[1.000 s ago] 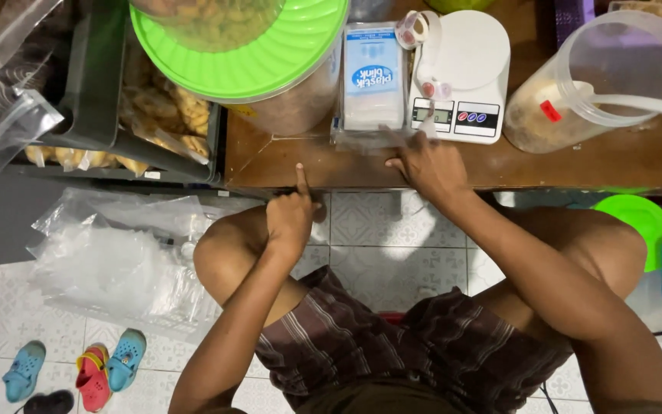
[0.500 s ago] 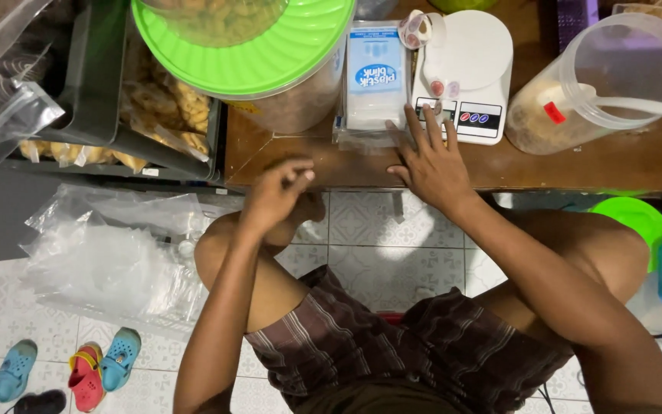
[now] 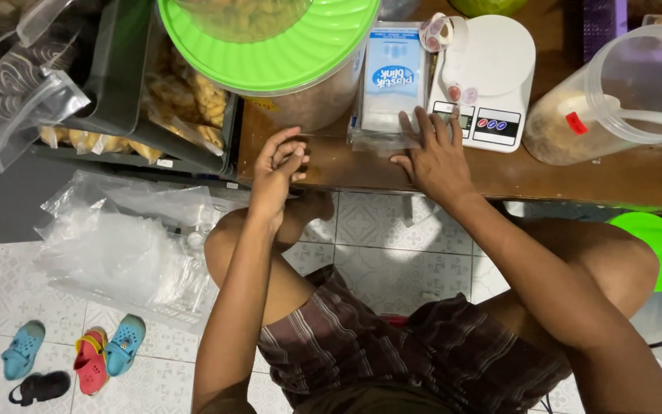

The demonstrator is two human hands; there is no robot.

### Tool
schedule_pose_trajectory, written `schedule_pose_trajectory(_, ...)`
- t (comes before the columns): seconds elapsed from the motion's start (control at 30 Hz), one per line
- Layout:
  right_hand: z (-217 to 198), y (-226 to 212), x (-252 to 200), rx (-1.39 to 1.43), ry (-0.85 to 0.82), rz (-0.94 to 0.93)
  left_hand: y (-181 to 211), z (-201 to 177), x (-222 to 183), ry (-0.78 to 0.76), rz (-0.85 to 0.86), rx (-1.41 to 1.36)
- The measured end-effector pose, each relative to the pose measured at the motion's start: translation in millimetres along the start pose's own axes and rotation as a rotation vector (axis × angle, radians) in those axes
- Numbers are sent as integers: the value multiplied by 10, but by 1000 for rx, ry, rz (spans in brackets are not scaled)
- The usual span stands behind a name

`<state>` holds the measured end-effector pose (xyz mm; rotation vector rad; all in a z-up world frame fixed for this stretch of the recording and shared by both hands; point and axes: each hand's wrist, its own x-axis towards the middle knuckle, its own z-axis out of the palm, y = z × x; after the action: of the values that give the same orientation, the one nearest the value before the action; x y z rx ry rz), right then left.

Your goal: The person is manually packaging cornflakes by applying labels to plastic bags, weighing them on a digital scale, and filling them with the product using a scoop.

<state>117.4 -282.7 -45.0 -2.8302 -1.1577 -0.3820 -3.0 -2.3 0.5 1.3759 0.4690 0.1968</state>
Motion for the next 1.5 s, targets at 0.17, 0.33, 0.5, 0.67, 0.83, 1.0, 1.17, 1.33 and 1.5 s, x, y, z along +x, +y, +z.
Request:
schedule_pose_trajectory(0.17,81,5,-15,20,31,7,123,108,-112,195,175,393)
schedule_pose_trajectory(0.33,141,19,-31,4,46,21,367,214,-65,284,101,1063)
schedule_pose_trajectory(0.5,-7,-27,1,19,27,20,36,338,264,412,224,1129)
schedule_pose_trajectory(0.67,111,10,-1,-21,44,4,-254,299,379,660,488,1320)
schedule_pose_trajectory(0.83,189,25,9,6,70,5,-387,252,326,718,658,1361)
schedule_pose_trajectory(1.0,285,98,0,-23,174,-52,-436,353,15,332,585,1406)
schedule_pose_trajectory(1.17,264,132,19,-64,214,-71,-227,364,-251,56,395,1837)
schedule_pose_trajectory(1.33,175,114,110,-152,365,-162,-334,421,-400,-178,314,2430)
schedule_pose_trajectory(1.5,363,213,142,-138,459,-274,-279,460,-620,-336,408,2697)
